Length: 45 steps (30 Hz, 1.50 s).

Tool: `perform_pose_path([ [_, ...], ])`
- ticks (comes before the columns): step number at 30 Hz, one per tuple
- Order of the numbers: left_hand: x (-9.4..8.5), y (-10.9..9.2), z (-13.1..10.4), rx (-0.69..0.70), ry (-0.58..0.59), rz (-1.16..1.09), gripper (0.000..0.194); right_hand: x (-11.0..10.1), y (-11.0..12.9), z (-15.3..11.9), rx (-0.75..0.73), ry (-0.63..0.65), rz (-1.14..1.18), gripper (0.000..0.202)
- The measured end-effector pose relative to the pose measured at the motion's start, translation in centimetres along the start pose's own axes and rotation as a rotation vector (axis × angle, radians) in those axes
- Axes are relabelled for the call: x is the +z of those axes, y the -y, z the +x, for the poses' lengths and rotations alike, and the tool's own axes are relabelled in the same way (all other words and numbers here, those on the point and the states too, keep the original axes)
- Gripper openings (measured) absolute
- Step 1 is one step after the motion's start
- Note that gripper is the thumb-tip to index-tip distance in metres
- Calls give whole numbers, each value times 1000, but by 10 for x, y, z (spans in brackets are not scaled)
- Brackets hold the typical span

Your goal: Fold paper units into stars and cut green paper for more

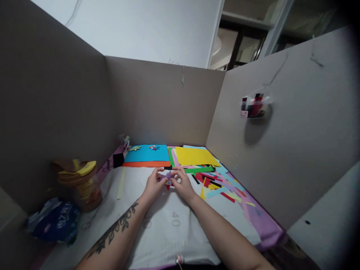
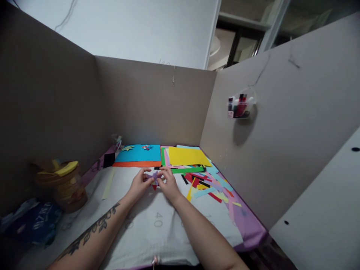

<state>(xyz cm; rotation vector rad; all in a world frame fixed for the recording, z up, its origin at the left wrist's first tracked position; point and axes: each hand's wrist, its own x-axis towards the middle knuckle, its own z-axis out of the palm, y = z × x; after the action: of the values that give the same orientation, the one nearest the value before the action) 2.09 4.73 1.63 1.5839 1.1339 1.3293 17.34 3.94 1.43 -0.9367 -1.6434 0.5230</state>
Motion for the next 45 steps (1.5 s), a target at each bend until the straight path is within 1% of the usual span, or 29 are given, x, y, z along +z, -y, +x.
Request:
perform_pose_path([
  [5, 1, 0, -1, 48, -21, 21, 27, 0, 1, 1, -10, 10, -29, 7],
  [10, 4, -2, -2, 100, -24, 43, 25, -2, 0, 1, -15, -15, -3, 7],
  [12, 4, -2, -3, 149, 1, 81, 18, -2, 0, 2, -22, -31, 1, 8],
  [14, 5, -2, -3, 214, 49, 120, 11, -3, 1, 2, -25, -50, 4, 8],
  [17, 5, -1, -2, 267, 70, 135, 16, -3, 3, 2, -25, -64, 8, 9],
  [25, 5, 2, 0, 244, 66, 109, 21, -3, -1, 2, -63, -69, -12, 10],
  [28, 4, 1, 1, 241, 54, 102, 19, -3, -3, 2, -59, -87, -2, 15],
  [31, 3, 0, 2, 220, 43, 83, 18, -2, -3, 2, -52, -79, -13, 16],
  [35, 3, -1, 1, 219, 69, 79, 16, -2, -1, 2, -42, -52, -18, 20],
  [42, 3, -1, -1, 279, 82, 144, 19, -2, 1, 1, -52, -18, -29, 14],
  [45, 4, -1, 0, 275, 77, 176, 14, -2, 0, 1, -63, -4, -46, 13],
])
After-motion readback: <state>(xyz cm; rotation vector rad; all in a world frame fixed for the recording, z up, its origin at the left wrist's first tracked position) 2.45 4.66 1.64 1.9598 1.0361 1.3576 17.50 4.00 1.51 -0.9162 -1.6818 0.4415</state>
